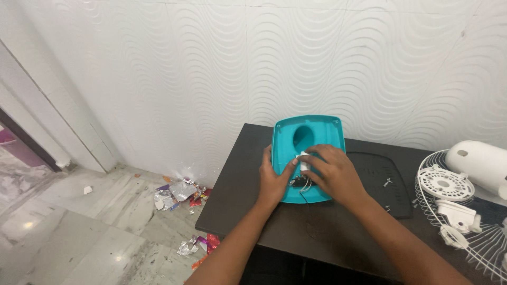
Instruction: The person works on the internal wiring of a disassembled electric fan. They use a screwdriver to adjust connections on a white capacitor mounted inside the teal fan housing, then place the tool down and handle small screws on the table.
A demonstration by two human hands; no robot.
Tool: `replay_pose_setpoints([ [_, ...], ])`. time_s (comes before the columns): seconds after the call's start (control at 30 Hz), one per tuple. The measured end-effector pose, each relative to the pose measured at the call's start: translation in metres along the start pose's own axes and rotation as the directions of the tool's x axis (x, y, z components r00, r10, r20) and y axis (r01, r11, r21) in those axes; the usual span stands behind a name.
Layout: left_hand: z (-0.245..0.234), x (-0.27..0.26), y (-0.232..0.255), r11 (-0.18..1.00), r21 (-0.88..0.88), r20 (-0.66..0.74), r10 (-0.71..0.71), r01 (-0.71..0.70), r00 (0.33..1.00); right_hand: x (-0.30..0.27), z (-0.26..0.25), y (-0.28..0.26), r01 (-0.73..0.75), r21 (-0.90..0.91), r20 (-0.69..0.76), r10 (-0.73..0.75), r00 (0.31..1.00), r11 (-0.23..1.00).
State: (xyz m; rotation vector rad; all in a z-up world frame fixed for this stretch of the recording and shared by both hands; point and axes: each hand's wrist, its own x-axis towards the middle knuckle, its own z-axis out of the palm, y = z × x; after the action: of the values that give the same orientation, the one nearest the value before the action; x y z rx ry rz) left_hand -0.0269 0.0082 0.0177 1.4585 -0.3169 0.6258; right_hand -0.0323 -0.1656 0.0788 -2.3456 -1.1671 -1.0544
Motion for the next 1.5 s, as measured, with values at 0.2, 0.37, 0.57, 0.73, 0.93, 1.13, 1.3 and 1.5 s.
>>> replay_pose_setpoints([
  [0.2, -0.004, -0.001, -0.004, 0.999, 0.026, 0.016, -0.021, 0.021, 1.000, -0.001, 0.005, 0.001, -0.007, -0.009, 0.002, 0.007, 1.000, 1.000],
  [0.37, -0.003, -0.001, -0.005, 1.000, 0.015, 0.013, 0.007, -0.007, 1.000, -0.002, 0.005, 0.001, 0.014, -0.015, -0.005, -0.014, 1.000, 1.000],
  [0.57, -0.003, 0.000, 0.000, 1.000, 0.013, 0.031, -0.021, 0.021, 0.999, 0.001, 0.001, 0.002, 0.002, 0.000, 0.046, -0.002, 0.999, 1.000],
  [0.73, -0.003, -0.005, 0.002, 0.945, 0.307, -0.031, 0.128, -0.113, 0.991, 0.001, 0.001, 0.001, -0.031, 0.002, 0.056, 0.031, 0.998, 1.000],
  [0.93, 0.000, -0.008, 0.001, 0.834, 0.484, 0.052, 0.272, -0.263, 0.961, 0.000, -0.003, -0.001, -0.054, 0.012, 0.043, 0.054, 0.998, 0.998],
  [1.13, 0.001, -0.006, 0.004, 0.872, 0.442, 0.040, 0.215, -0.210, 0.976, 0.004, -0.006, -0.003, -0.006, -0.026, 0.053, 0.008, 0.999, 1.000],
  [1.3, 0.003, -0.003, 0.012, 0.873, 0.442, 0.024, 0.219, -0.207, 0.976, 0.007, -0.009, -0.004, 0.054, -0.044, 0.035, -0.052, 0.998, 0.998],
  [1.5, 0.005, 0.008, 0.025, 0.838, 0.483, 0.107, 0.231, -0.254, 0.967, 0.005, -0.015, 0.006, -0.007, 0.000, 0.099, 0.007, 0.995, 1.000],
])
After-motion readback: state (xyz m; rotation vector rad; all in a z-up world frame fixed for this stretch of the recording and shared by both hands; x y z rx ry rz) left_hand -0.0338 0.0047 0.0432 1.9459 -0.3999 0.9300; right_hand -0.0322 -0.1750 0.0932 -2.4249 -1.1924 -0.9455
